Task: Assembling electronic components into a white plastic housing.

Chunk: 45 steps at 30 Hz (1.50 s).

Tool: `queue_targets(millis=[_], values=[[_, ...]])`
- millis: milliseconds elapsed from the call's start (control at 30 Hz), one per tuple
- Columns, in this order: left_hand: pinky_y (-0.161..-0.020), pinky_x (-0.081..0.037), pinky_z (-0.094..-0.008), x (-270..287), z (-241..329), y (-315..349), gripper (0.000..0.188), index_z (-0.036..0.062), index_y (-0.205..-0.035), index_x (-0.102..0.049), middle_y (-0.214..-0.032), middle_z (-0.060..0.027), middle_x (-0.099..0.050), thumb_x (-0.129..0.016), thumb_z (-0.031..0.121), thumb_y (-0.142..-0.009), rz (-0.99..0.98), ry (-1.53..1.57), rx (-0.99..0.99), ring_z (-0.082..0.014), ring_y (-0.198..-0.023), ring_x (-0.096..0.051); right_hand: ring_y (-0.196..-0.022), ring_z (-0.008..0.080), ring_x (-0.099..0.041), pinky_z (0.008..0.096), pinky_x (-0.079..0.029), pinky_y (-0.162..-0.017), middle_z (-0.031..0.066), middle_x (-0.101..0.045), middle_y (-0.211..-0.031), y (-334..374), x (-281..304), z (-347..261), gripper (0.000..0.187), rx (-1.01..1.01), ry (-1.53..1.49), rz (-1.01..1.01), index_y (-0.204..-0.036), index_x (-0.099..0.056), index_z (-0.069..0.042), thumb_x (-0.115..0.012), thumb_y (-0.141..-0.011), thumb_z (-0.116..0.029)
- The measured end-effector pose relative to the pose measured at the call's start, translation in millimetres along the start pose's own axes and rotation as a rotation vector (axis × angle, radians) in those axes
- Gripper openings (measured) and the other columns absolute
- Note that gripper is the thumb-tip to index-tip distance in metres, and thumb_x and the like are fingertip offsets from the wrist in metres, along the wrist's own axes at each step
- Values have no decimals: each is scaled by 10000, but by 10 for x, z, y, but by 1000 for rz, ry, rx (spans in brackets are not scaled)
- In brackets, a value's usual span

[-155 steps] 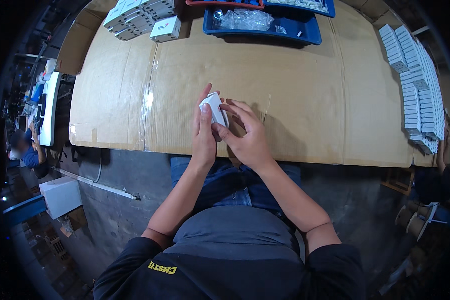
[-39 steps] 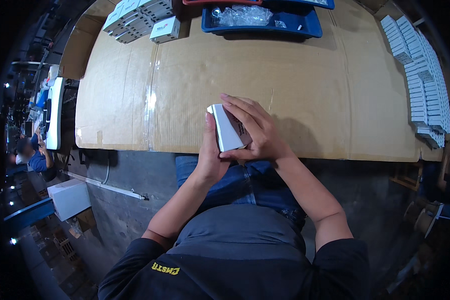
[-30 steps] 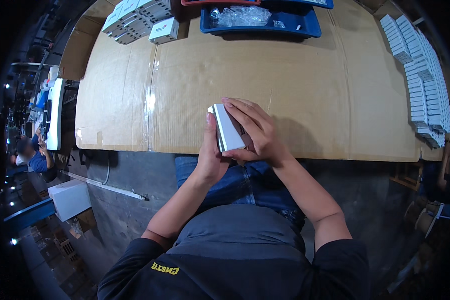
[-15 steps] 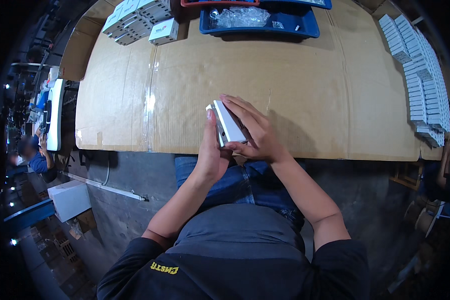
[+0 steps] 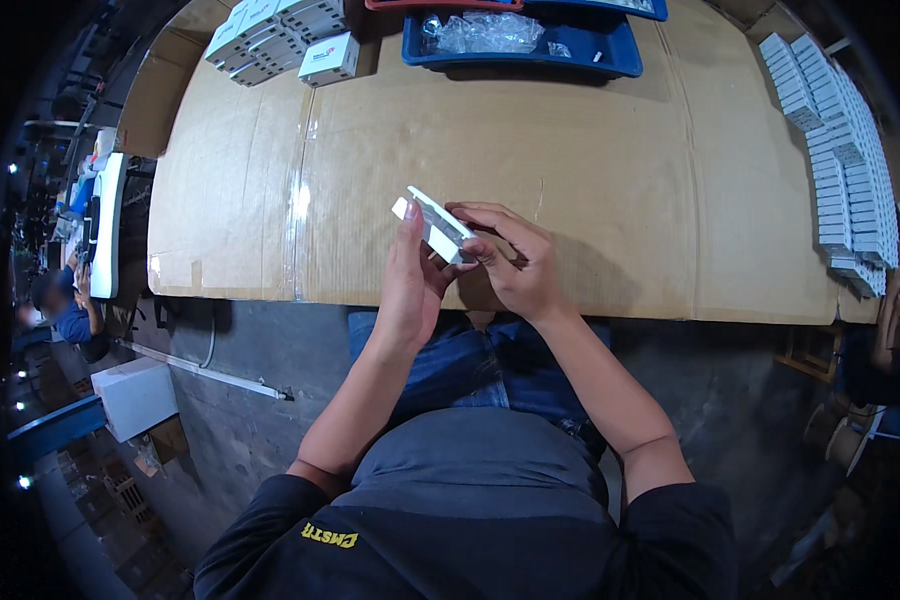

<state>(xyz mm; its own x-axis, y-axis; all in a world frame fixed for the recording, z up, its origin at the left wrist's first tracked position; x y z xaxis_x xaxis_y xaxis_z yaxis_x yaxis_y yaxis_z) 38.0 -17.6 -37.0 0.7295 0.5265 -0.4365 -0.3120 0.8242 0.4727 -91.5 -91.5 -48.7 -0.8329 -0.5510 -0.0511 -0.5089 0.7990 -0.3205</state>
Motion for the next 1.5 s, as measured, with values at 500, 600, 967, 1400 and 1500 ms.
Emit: queue_targets(millis=[500,600,967,1400,1500], values=[[-1196,-339,-483,62,217,-12,1076,-19,-1613,-202,-1572,-269,-384,-777,227,-738,-265,-899,-950,-372,-1415,-459,-1248,196,-574,341,-464,-1051,119,-612,-1345,-67,-172,-309,516,-588,-290,20,-1399,-547,17,-594,-1067,-376],[-1149,-369,-540,89,115,-70,1088,-65,-1566,-275,-1483,-292,-464,-741,552,-800,-192,-840,-1106,-462,-1373,-446,-1232,181,-560,334,-446,-1057,130,-615,-1311,-34,-362,-283,494,-523,-371,93,-1418,-502,25,-601,-1059,-300],[-924,-519,-488,93,133,-143,1063,-111,-1299,-567,-1213,-272,-602,-421,858,-888,38,-707,-1285,-414,-1121,-605,-1022,86,-580,261,-470,-924,35,-651,-1155,85,-650,-338,474,-413,-392,226,-1389,-591,1,-527,-1108,-376],[-856,-530,-465,88,130,-100,977,-115,-1226,-602,-1124,-263,-626,-365,786,-933,73,-656,-1265,-388,-1034,-621,-611,36,-448,249,-335,-526,-46,-532,-676,111,-674,-411,539,-408,-192,299,-756,-581,-56,-457,-1125,-428],[-856,-535,-461,102,117,-95,979,-118,-1229,-601,-1127,-265,-628,-365,786,-933,65,-672,-1283,-387,-1032,-629,-610,33,-453,246,-339,-527,-46,-539,-674,122,-663,-420,545,-411,-196,298,-751,-587,-53,-457,-1125,-427]])
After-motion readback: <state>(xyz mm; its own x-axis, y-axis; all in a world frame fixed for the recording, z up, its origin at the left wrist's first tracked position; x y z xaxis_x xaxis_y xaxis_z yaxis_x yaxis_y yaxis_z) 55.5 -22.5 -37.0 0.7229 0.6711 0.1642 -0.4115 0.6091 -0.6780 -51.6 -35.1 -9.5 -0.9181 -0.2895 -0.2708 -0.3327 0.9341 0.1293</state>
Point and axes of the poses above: each hand's wrist, its own y-axis away from the middle knuckle, its own x-axis out of the back of the hand, z = x × y, the point moved 3 cm from there along -y, towards the middle knuckle
